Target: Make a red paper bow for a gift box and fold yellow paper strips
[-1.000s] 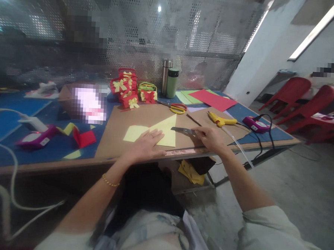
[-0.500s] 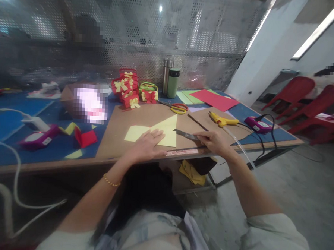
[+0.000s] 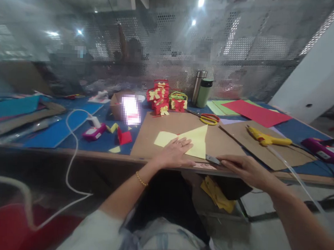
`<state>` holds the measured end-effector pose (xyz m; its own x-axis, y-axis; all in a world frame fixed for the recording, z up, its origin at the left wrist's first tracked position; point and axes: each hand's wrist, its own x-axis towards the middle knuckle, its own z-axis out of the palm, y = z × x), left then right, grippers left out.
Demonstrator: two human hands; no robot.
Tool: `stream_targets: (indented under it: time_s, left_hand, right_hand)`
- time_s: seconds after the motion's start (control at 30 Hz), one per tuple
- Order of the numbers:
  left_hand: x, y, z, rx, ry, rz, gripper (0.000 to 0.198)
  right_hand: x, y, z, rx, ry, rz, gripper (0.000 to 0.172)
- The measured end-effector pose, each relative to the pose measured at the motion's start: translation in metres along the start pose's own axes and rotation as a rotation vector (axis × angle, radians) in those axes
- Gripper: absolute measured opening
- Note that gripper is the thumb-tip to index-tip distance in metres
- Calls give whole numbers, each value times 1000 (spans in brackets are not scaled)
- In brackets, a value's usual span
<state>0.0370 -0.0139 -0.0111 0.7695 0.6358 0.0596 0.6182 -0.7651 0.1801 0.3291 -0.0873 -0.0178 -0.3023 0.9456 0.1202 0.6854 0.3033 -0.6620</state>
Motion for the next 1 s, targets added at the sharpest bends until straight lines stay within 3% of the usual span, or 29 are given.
stream_targets:
  time_s: [0.17,0.3,0.43,0.73,1.0]
  left_hand:
    - [0,0,3,-1,21,15,82]
    - [1,-1,1,-1,0,20,83]
    - [2,-1,-5,13,-11,-6,88]
    - [8,-12,-4,-4,27,17,66]
    - [10,-9,-3,34,41,22,57]
  right_hand:
    - [-8,-2,3,-63,-47,-55,54]
    - [-18,1,11,-306,68,-57,46]
    - [-28,-15,21,-433,148,-64,42]
    - [-26,-18,25,-399,191,-28,39]
    - [-28,-18,19,-349,170,-40,39]
